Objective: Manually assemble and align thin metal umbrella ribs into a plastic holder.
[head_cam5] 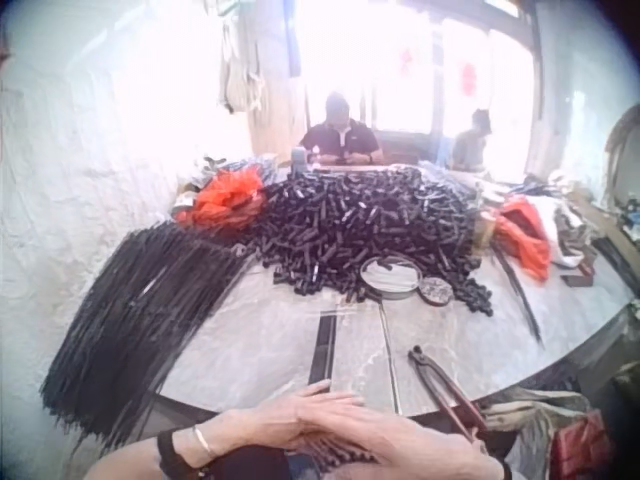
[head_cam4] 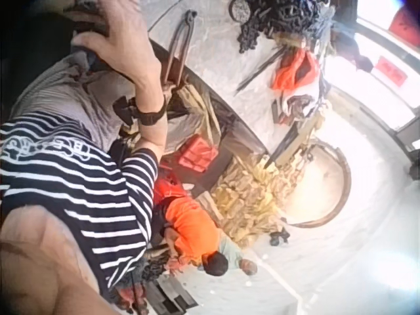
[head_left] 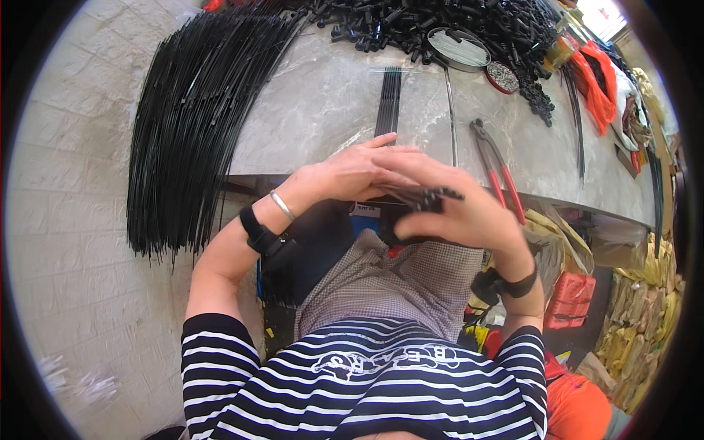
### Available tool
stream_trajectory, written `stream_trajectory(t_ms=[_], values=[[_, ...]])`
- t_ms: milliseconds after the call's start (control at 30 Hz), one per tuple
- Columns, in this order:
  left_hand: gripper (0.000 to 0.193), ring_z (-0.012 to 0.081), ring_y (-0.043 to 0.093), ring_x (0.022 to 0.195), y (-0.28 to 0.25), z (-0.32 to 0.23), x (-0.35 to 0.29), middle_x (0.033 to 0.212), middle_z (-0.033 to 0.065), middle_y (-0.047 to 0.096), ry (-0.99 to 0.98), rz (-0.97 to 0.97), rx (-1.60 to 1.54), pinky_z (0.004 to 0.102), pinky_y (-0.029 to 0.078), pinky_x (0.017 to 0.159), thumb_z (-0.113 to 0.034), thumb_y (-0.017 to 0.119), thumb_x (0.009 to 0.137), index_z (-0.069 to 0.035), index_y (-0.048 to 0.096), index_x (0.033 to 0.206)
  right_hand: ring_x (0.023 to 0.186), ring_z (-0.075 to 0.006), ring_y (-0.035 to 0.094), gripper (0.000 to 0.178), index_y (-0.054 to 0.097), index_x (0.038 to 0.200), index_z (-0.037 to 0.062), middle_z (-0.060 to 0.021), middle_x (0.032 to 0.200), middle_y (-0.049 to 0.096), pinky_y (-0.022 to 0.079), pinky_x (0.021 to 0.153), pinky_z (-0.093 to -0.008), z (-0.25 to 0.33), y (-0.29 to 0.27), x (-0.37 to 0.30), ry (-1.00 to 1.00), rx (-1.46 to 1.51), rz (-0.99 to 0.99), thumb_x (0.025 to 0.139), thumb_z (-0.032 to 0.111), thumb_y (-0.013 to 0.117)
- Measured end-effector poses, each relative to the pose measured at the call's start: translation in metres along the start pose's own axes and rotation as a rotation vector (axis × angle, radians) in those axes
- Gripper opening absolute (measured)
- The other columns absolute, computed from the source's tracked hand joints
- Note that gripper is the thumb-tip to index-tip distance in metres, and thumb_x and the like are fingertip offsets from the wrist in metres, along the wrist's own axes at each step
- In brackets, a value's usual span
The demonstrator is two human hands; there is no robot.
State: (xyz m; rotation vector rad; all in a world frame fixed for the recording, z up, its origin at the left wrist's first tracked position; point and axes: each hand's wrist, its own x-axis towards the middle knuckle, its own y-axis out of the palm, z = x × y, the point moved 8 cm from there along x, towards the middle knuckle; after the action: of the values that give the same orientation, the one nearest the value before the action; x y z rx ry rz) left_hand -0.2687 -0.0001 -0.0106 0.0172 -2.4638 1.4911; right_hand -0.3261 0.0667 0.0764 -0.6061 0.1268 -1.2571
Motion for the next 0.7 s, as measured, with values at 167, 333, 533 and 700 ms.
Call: stream_trajectory(t_ms=[167, 333, 533, 700], values=[[0.055, 0.0249, 0.039, 0.134, -0.005, -0.004, 0.002, 0.142, 0.0079, 0.047, -0.04, -0.06, -0.051, 0.0455, 0.024, 0.116, -0.018, 0.067, 0.083, -0.012, 0.05, 0.135, 0.089, -0.0177, 0.067, 0.026, 0.065, 0.108, -0.0015, -0.0102, 0.097, 0.07, 0.051, 0.079, -0.028, 0.009, 0.004, -0.001, -0.003, -0.142, -0.177, 0.082, 0.002, 0.066], [0.052, 0.0281, 0.047, 0.125, -0.003, -0.002, -0.006, 0.137, 0.0118, 0.048, -0.107, -0.03, -0.166, 0.0472, 0.026, 0.115, -0.019, 0.064, 0.083, -0.008, 0.051, 0.132, 0.077, -0.0114, 0.067, 0.017, 0.068, 0.1, -0.002, -0.0084, 0.086, 0.072, 0.051, 0.069, -0.0227, 0.048, -0.015, -0.004, 0.036, -0.026, -0.361, 0.083, 0.0, 0.065], [0.041, 0.0285, 0.047, 0.125, 0.0, 0.0, -0.002, 0.139, 0.0132, 0.045, -0.065, -0.012, -0.101, 0.0471, 0.026, 0.115, -0.021, 0.064, 0.083, -0.005, 0.06, 0.121, 0.075, -0.0105, 0.068, 0.019, 0.069, 0.098, -0.0009, -0.0078, 0.082, 0.072, 0.051, 0.068, -0.0231, 0.049, -0.013, -0.004, 0.015, -0.078, -0.46, 0.079, 0.002, 0.069], [0.04, 0.0279, 0.046, 0.126, -0.008, -0.006, -0.002, 0.142, 0.012, 0.042, 0.006, -0.086, -0.053, 0.0461, 0.027, 0.115, -0.019, 0.065, 0.082, -0.005, 0.061, 0.119, 0.069, -0.0103, 0.067, 0.015, 0.07, 0.093, -0.0015, -0.0088, 0.077, 0.071, 0.051, 0.063, -0.0233, 0.047, -0.012, -0.002, 0.047, -0.184, -0.493, 0.079, 0.004, 0.069]])
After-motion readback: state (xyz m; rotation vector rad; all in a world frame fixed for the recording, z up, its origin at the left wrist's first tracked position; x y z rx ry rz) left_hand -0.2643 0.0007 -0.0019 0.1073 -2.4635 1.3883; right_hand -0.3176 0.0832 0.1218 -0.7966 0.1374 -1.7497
